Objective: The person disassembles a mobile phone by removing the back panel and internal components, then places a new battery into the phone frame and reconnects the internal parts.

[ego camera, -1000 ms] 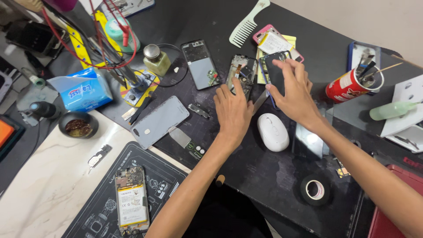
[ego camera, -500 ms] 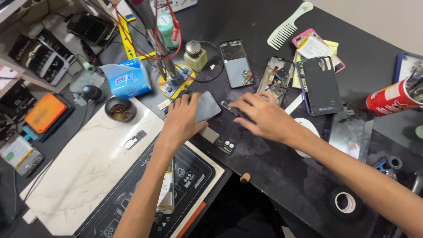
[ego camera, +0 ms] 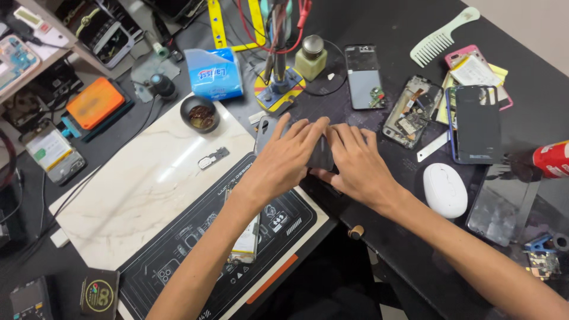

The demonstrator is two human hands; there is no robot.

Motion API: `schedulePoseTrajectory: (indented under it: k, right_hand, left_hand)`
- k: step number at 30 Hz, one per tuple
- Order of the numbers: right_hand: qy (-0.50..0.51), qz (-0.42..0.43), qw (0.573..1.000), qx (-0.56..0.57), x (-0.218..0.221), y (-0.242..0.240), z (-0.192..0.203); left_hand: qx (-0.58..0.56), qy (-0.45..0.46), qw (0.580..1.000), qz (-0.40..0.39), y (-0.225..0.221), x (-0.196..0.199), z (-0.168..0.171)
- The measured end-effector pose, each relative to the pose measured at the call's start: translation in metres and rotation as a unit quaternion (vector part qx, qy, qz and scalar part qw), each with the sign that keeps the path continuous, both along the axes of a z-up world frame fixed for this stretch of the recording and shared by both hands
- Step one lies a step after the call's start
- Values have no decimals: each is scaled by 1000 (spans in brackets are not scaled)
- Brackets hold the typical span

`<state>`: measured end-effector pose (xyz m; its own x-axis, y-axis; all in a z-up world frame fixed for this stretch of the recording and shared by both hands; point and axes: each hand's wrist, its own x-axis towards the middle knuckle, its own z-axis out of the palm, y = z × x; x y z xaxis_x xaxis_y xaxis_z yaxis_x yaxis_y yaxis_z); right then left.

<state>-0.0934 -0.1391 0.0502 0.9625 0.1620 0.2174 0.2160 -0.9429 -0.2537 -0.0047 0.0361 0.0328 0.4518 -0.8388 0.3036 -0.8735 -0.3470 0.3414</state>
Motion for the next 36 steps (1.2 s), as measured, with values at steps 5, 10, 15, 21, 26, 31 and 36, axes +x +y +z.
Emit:
schedulePoseTrajectory:
  k: [5,10,15,21,26,31,36]
  right_hand:
    - [-26,15,999,-33,2,12,5]
    - [2,-61,998,-27,7,-5,4]
    - [19,-192,980,38,18,-42,-4]
    - [-35,-262,964,-24,36,-69,-29]
    - [-42,-281,958,-23,42,-61,-25]
    - [-51,-143,988,24,18,-32,-11]
    - [198,31,883,424,-16,5,-16]
  left_hand:
    - [-27,-56,998,10,14,-8,14]
    - [-20,-7,991,130,37,-22,14]
    - [143,113,932,313,73,-54,12]
    - [184,184,906,335,79,-83,2]
    - [155,172,923,308,78,-86,3]
    - [17,194,940,282,65,-71,11]
    - [-104,249,936,226,21,-41,19]
